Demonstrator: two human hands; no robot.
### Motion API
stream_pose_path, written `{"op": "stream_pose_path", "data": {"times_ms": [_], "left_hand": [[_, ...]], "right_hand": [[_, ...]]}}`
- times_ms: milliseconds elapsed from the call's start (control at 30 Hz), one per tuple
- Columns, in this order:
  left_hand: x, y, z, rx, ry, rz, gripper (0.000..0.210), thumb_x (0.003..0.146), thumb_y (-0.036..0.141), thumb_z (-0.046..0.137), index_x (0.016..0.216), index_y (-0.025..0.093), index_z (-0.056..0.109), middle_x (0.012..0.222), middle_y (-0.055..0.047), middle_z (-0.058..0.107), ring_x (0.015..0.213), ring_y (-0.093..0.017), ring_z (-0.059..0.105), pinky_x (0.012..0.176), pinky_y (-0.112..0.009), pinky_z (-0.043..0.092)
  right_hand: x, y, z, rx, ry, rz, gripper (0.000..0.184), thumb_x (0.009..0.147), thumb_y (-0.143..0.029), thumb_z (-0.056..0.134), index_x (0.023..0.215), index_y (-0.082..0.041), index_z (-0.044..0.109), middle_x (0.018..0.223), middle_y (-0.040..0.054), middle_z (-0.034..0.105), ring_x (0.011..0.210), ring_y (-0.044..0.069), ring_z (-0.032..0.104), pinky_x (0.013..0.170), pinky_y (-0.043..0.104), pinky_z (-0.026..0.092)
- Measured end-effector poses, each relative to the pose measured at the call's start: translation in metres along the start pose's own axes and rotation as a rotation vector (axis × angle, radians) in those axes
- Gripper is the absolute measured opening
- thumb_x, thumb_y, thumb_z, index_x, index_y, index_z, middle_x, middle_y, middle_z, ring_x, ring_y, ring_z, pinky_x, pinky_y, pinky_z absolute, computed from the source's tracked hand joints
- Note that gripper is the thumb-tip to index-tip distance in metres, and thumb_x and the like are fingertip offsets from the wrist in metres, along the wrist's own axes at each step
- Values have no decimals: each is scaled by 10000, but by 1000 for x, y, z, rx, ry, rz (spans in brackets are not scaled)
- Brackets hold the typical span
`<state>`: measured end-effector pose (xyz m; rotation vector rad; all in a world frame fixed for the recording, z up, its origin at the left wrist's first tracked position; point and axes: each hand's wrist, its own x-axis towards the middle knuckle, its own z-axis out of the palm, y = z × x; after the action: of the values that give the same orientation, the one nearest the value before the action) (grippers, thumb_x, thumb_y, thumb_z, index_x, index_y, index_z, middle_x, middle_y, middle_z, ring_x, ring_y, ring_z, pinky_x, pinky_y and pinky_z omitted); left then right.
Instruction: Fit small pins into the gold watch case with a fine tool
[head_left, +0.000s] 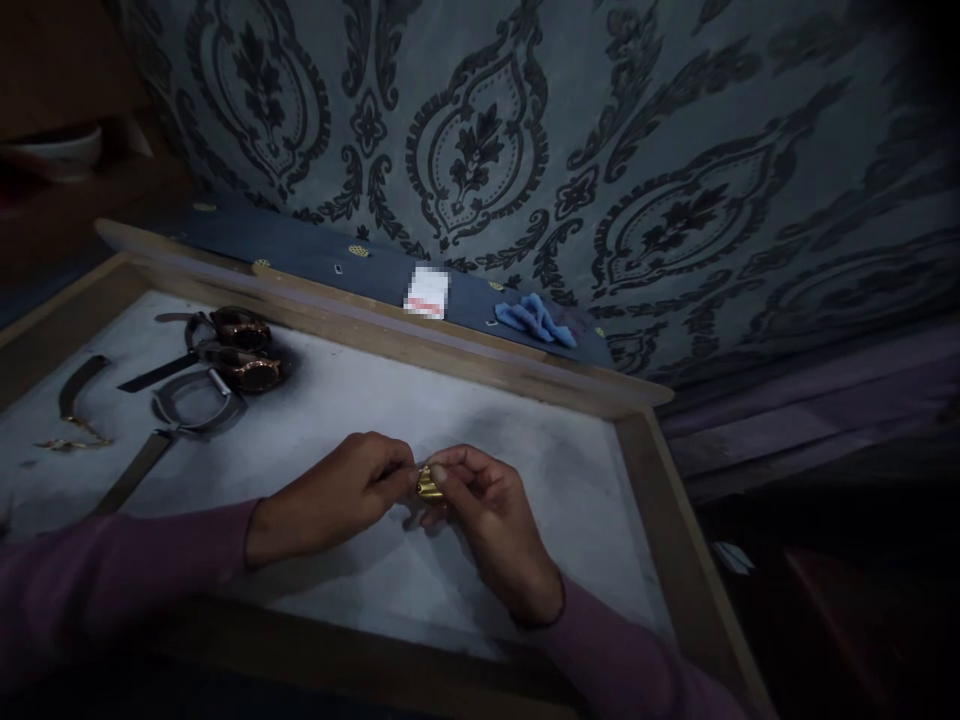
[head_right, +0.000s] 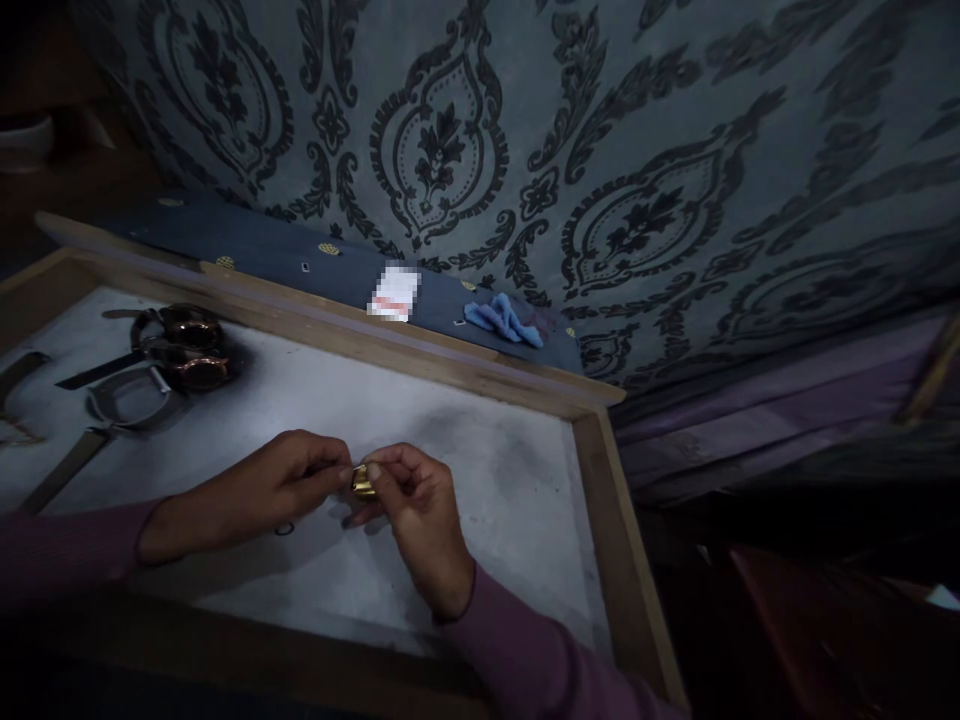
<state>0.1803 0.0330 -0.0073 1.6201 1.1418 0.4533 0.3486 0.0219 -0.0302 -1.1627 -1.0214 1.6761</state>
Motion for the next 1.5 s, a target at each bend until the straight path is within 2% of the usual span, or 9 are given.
{"op": "stream_pose_path", "data": {"times_ms": [633, 1500], "left_hand": [[0, 2, 1, 65, -5, 8, 293, 883, 214, 414, 640, 137, 558, 474, 54, 448, 441, -76, 411, 470, -197, 300], [1, 1, -1, 29, 0, -12, 283, 875, 260, 420, 662, 139, 563, 542, 45, 424, 491, -83, 381, 460, -187, 278]], "right_hand": [[0, 7, 0, 12, -44, -5, 196, 729, -335, 763, 732, -155, 685, 614, 7, 676, 509, 117, 612, 453, 221, 542], [1, 2, 0, 2, -16, -13, 181, 725, -327, 761, 743, -164, 686, 640, 9, 685, 528, 118, 616, 468, 219, 548]]}}
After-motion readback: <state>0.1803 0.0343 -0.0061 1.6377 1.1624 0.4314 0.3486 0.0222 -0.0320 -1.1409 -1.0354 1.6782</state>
